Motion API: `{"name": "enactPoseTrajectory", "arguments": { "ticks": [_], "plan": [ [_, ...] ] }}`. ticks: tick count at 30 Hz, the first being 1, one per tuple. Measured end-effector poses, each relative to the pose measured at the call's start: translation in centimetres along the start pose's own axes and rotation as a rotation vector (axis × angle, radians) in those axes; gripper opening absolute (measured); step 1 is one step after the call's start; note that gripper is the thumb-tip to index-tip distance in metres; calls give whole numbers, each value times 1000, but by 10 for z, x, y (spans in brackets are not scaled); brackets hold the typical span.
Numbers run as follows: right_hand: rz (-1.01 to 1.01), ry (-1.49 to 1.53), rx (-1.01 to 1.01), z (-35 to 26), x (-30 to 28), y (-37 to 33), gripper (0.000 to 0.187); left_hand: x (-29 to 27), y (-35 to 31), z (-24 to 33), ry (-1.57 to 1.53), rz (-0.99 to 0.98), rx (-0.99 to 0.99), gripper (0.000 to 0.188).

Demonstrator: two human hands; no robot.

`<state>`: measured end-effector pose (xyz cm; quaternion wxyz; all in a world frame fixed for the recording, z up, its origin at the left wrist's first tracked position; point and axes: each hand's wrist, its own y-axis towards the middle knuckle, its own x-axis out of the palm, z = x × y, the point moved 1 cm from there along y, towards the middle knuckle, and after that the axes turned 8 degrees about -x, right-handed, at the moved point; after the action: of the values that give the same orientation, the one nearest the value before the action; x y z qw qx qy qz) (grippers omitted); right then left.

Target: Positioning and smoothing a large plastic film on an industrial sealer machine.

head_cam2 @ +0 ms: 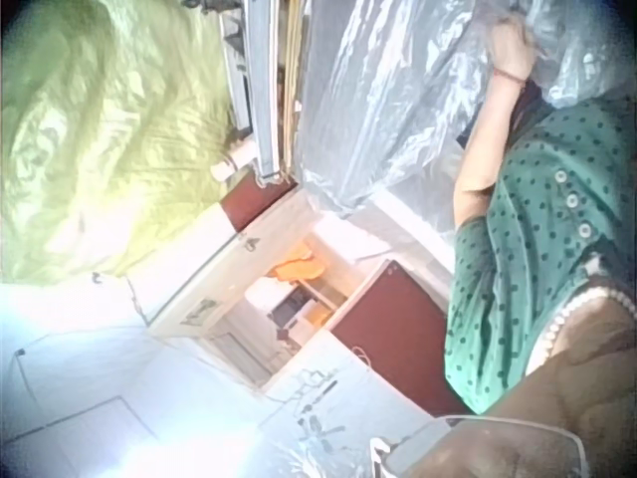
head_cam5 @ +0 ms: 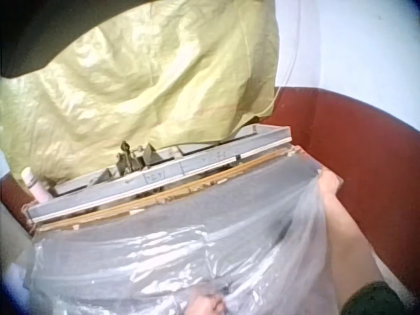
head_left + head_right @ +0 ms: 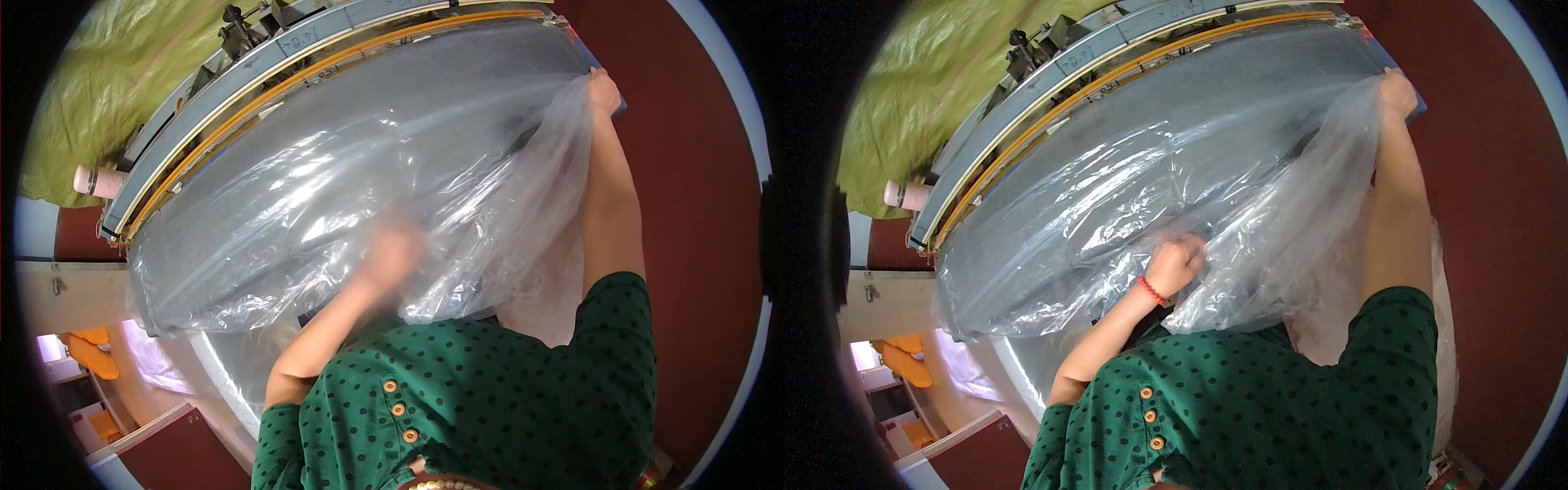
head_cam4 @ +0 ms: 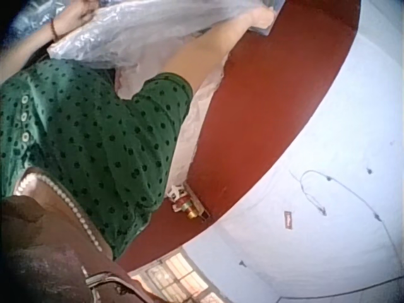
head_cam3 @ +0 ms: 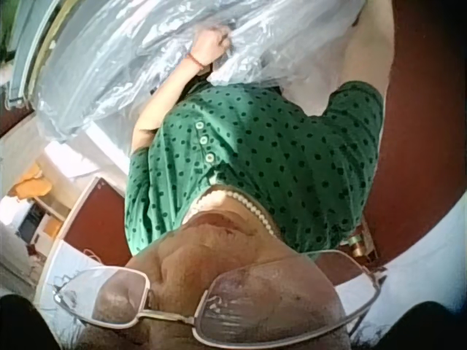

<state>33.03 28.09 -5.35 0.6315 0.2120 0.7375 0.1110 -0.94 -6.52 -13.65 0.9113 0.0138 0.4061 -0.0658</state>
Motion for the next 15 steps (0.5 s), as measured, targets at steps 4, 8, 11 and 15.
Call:
{"name": "enactPoseTrajectory", "arguments": {
  "ticks": [4, 8, 11, 15],
  "plan": [
    [33, -11, -43, 0, 0, 3, 36, -55, -39, 34, -818, -113, -167, 15],
    [13, -3, -67, -9, -2, -2, 34, -139, -73, 77, -1285, -80, -287, 39],
    [-5, -50, -64, 0, 3, 4, 38, -156, -97, 71, -107, 224, -168, 43],
    [-10, 1, -43, 8, 20, 10, 43, -169, -149, 32, 552, 723, -304, 32]
  ]
}}
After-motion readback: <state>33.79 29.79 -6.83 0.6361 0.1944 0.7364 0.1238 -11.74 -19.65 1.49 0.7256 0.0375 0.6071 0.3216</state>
